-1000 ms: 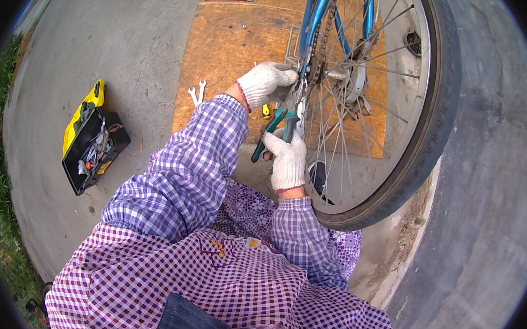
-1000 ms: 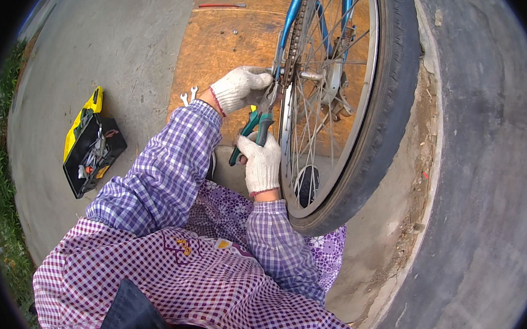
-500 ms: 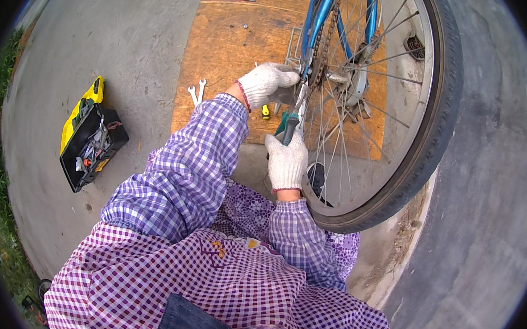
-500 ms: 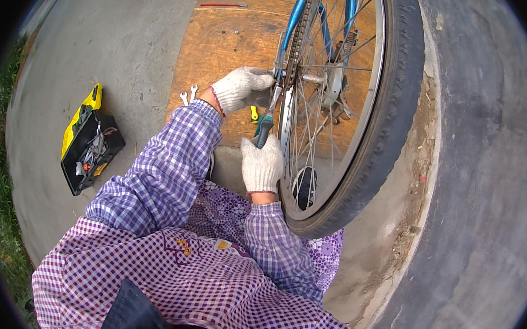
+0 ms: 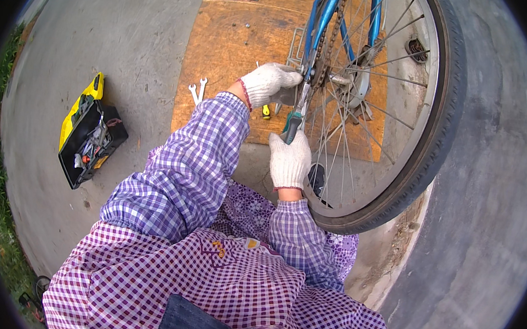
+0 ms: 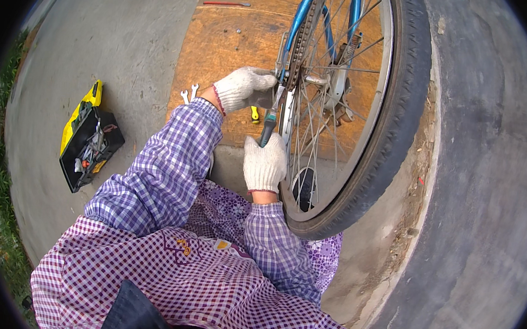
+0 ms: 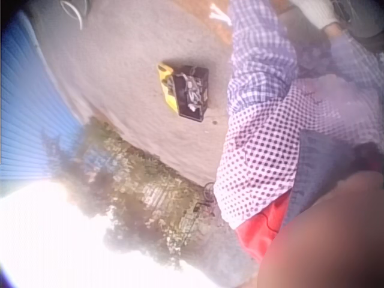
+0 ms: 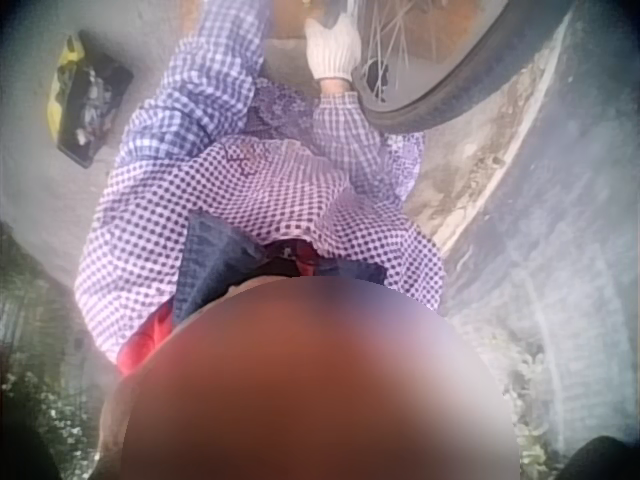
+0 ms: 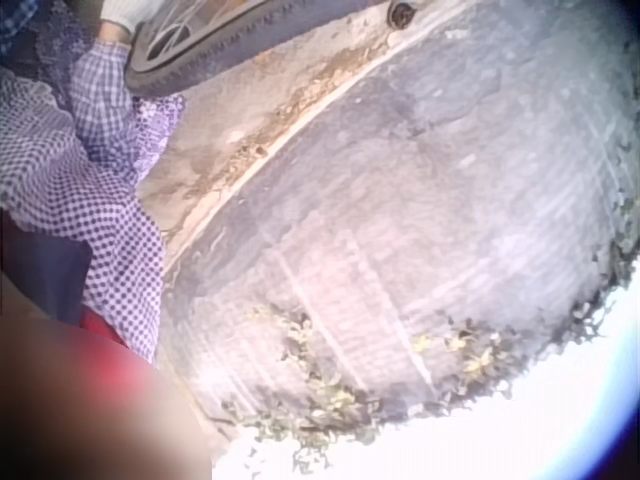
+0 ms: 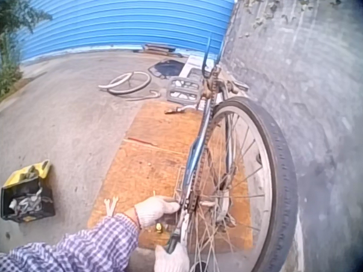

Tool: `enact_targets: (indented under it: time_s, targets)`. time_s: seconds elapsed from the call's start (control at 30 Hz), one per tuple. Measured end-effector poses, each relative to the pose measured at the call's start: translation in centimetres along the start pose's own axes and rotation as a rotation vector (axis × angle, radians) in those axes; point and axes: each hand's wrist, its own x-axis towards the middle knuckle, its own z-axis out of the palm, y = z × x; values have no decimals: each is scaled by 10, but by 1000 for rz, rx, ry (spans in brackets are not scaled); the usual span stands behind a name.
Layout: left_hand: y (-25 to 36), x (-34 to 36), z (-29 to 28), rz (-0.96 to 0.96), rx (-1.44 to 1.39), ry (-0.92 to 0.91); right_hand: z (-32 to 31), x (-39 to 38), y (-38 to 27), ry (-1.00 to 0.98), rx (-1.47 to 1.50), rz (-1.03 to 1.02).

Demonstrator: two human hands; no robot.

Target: The person works on the rear wheel of a blue bicycle, using a screwdriver and pliers to adjust the chain and hub area. They rotate the wheel and make repeated small adjustments to the chain tension and alignment.

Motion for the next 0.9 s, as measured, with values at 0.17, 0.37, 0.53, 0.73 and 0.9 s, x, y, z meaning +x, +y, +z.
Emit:
enact_targets:
  time_s: [0.17, 0.37, 0.53, 0.73, 0.9]
  targets:
    - [-3, 2, -2, 1, 2, -7, 2, 1, 0, 1, 33, 5]
    - [-8, 11, 11, -13, 0, -45, -12, -3, 5, 5, 45, 113]
    - [-12, 17, 29, -11, -13, -27, -25, 3, 17, 81, -80, 58]
    - [-19, 19, 36, 44, -42, 57, -28, 11, 32, 149, -146, -65]
    - [-27, 21, 35, 65, 38, 70, -29, 12, 31, 94, -164, -34]
